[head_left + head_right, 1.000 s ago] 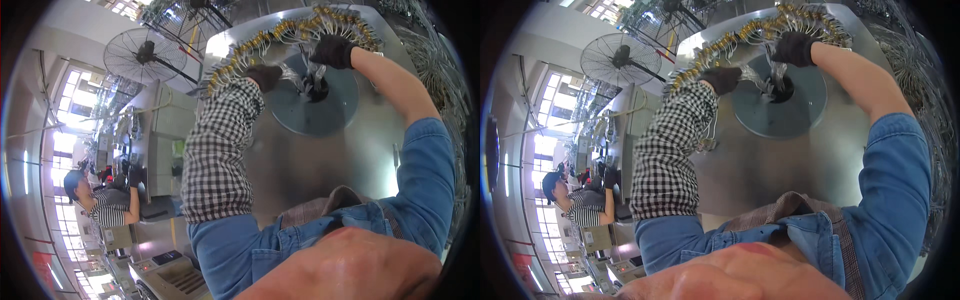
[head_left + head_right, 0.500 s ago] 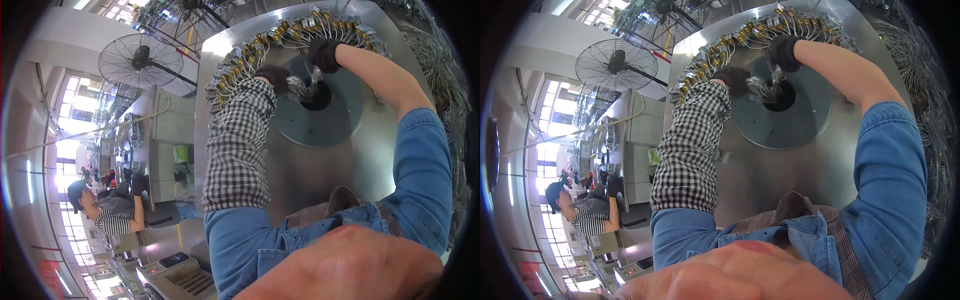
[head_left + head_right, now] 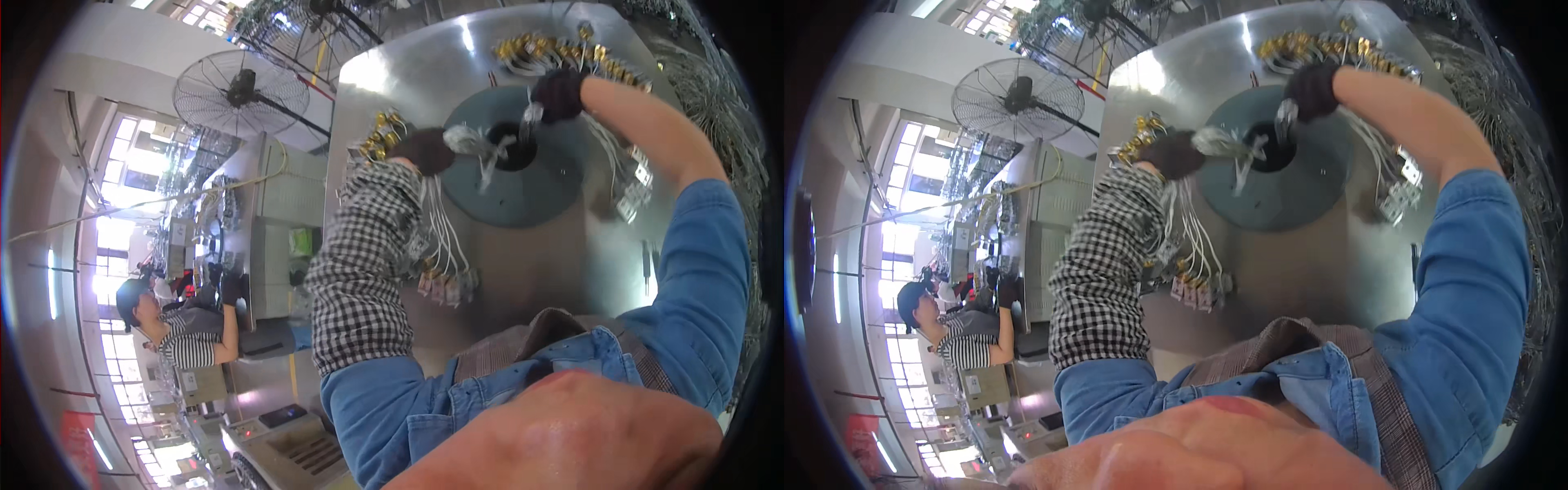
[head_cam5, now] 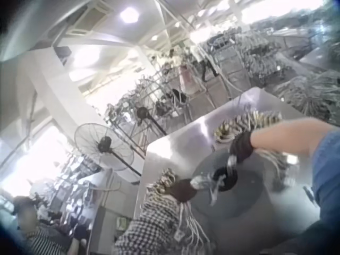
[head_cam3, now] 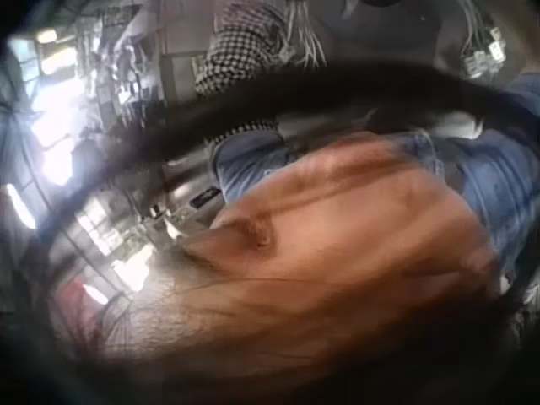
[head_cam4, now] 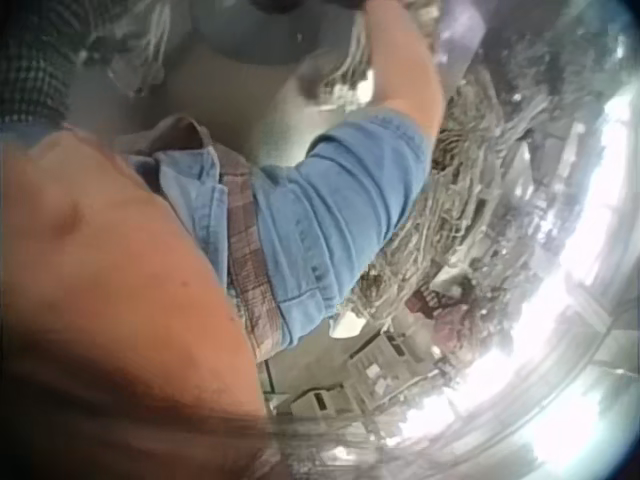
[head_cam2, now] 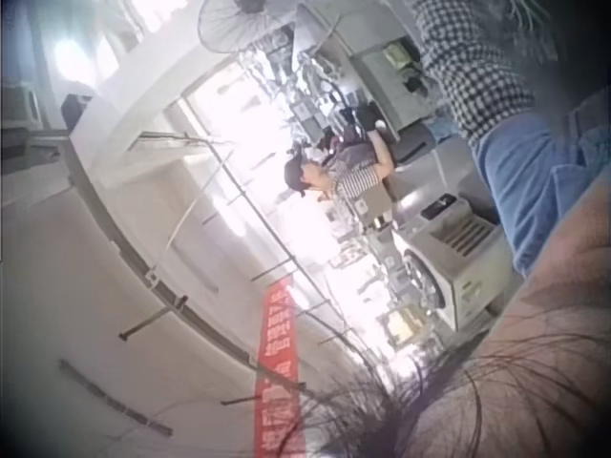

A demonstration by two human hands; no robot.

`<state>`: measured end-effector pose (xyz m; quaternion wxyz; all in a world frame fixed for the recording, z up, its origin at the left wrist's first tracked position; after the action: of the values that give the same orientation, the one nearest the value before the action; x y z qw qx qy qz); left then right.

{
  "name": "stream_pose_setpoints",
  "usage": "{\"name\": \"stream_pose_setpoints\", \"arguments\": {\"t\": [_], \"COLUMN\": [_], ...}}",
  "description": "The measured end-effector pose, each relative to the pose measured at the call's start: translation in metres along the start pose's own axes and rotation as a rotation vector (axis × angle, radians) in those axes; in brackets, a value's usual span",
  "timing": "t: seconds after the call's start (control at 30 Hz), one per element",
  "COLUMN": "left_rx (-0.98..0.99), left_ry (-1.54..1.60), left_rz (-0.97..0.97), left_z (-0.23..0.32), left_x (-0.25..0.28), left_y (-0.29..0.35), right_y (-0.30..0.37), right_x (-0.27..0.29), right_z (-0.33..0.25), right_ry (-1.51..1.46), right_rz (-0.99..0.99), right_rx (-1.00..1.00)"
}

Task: Assembling and organizing wires on a circular harness assembly board.

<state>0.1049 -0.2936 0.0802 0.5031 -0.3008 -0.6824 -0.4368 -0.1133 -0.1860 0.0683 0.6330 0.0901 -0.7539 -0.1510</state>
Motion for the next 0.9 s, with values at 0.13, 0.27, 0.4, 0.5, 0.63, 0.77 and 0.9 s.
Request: {"name": "stream_pose_setpoints", "arguments": {"t": [0.13, 0.27, 0.4, 0.5, 0.63, 0.77, 0.9], "left_rx": [0.264, 0.329, 0.364, 0.416, 0.448, 0.491, 0.525], "left_ry": [0.137, 0.193, 0.235, 0.296, 0.336, 0.355, 0.401], "left_rz": [-0.058, 0.046, 0.120, 0.123, 0.100, 0.100, 0.173], "left_z": [-0.029, -0.045, -0.067, -0.081, -0.089, -0.092, -0.096], "left_x": [0.012, 0.015, 0.001, -0.013, -0.022, -0.023, -0.021], "left_y": [0.039, 0.090, 0.127, 0.140, 0.151, 0.168, 0.181], "right_y": [0.024, 0.060, 0.079, 0.083, 0.085, 0.087, 0.084], "right_x": [0.028, 0.049, 0.058, 0.063, 0.059, 0.053, 0.051], "right_z": [0.035, 0.063, 0.075, 0.077, 0.092, 0.103, 0.121], "right_ry": [0.041, -0.101, -0.307, -0.320, -0.261, -0.292, -0.321], "right_rz": [0.107, 0.285, 0.369, 0.390, 0.315, 0.442, 0.640], "right_rx": [-0.113, -0.076, -0.082, -0.101, -0.298, -0.161, 0.010]}}
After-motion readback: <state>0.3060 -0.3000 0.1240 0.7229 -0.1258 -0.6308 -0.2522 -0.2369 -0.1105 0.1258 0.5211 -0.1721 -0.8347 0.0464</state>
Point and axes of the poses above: each hand's wrist, its own y-axis away from the middle knuckle, its own x-axis out of the back of the hand, z = x × y, the point moved 5 cm from there along -y, towards the middle knuckle, and after that the axes turned 12 degrees about -y, right-handed, at the moved point
